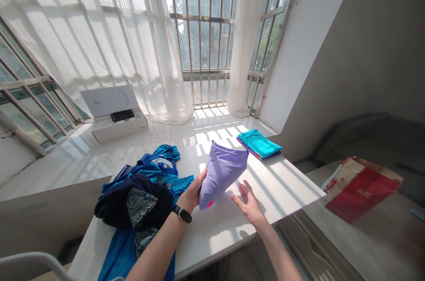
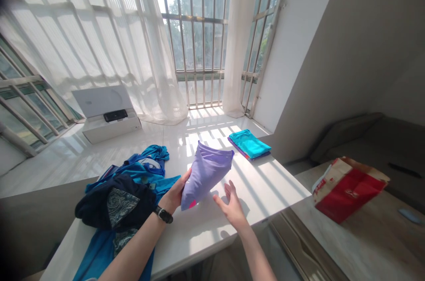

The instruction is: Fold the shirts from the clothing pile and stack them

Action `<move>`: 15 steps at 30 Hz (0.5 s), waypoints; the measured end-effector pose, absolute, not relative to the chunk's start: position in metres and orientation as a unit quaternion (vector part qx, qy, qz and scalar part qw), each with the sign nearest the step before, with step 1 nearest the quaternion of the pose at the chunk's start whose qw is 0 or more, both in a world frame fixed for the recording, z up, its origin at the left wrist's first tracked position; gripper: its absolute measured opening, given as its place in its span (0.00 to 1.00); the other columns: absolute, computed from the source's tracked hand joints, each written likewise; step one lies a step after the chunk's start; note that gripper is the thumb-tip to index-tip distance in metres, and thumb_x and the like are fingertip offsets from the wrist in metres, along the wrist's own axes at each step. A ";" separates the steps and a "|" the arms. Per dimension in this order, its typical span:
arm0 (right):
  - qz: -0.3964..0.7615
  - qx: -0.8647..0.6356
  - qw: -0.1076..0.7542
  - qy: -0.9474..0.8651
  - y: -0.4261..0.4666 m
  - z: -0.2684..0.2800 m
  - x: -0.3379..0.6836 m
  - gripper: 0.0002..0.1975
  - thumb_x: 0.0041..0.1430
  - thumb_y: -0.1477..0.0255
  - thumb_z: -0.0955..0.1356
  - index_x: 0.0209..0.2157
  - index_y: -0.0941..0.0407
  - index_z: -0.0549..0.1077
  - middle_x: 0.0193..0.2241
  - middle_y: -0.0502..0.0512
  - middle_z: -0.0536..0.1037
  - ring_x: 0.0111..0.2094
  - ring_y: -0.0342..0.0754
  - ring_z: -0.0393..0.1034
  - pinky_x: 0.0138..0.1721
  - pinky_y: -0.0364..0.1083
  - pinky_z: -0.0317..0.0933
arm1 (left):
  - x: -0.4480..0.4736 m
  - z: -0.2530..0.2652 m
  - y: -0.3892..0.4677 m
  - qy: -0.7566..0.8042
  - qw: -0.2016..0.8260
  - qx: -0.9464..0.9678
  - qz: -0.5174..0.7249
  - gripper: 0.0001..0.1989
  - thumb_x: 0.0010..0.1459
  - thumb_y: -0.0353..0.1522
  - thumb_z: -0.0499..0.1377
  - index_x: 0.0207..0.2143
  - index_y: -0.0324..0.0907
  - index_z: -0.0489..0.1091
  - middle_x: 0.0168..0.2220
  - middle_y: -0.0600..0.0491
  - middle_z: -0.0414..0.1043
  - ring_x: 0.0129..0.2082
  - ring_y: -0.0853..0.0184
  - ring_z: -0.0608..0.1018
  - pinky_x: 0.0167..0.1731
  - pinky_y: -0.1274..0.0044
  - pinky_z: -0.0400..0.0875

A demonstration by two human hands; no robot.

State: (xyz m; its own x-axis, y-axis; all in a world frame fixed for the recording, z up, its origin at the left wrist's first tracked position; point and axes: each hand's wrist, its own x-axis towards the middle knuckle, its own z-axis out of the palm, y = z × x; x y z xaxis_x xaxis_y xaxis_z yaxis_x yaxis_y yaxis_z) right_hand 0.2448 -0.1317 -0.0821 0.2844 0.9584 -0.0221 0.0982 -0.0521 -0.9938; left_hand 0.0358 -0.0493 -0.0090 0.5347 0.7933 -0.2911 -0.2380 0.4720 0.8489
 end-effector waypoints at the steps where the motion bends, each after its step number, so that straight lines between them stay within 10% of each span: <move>1: 0.442 -0.571 0.532 -0.442 -0.124 -0.077 0.238 0.48 0.45 0.44 0.74 0.63 0.50 0.62 0.60 0.65 0.74 0.64 0.64 0.66 0.64 0.63 0.60 | 0.037 -0.009 -0.048 0.339 0.800 0.369 0.330 0.30 0.70 0.51 0.46 0.57 0.39 0.71 0.49 0.45 0.80 0.50 0.56 0.80 0.55 0.65 0.74; 9: 0.594 -0.450 0.581 -0.326 -0.102 -0.042 0.202 0.32 0.44 0.51 0.79 0.46 0.53 0.75 0.44 0.60 0.84 0.47 0.62 0.80 0.50 0.58 0.74 | 0.039 -0.020 -0.035 0.305 0.841 0.299 0.332 0.36 0.67 0.57 0.47 0.56 0.36 0.70 0.46 0.40 0.81 0.47 0.50 0.82 0.51 0.59 0.76; 15: 0.655 -0.409 0.607 -0.190 -0.118 -0.034 0.198 0.18 0.50 0.61 0.80 0.41 0.52 0.79 0.37 0.52 0.85 0.36 0.50 0.81 0.38 0.47 0.76 | 0.038 -0.024 -0.040 0.302 0.828 0.154 0.447 0.23 0.65 0.45 0.60 0.55 0.38 0.70 0.44 0.43 0.81 0.46 0.53 0.83 0.51 0.63 0.77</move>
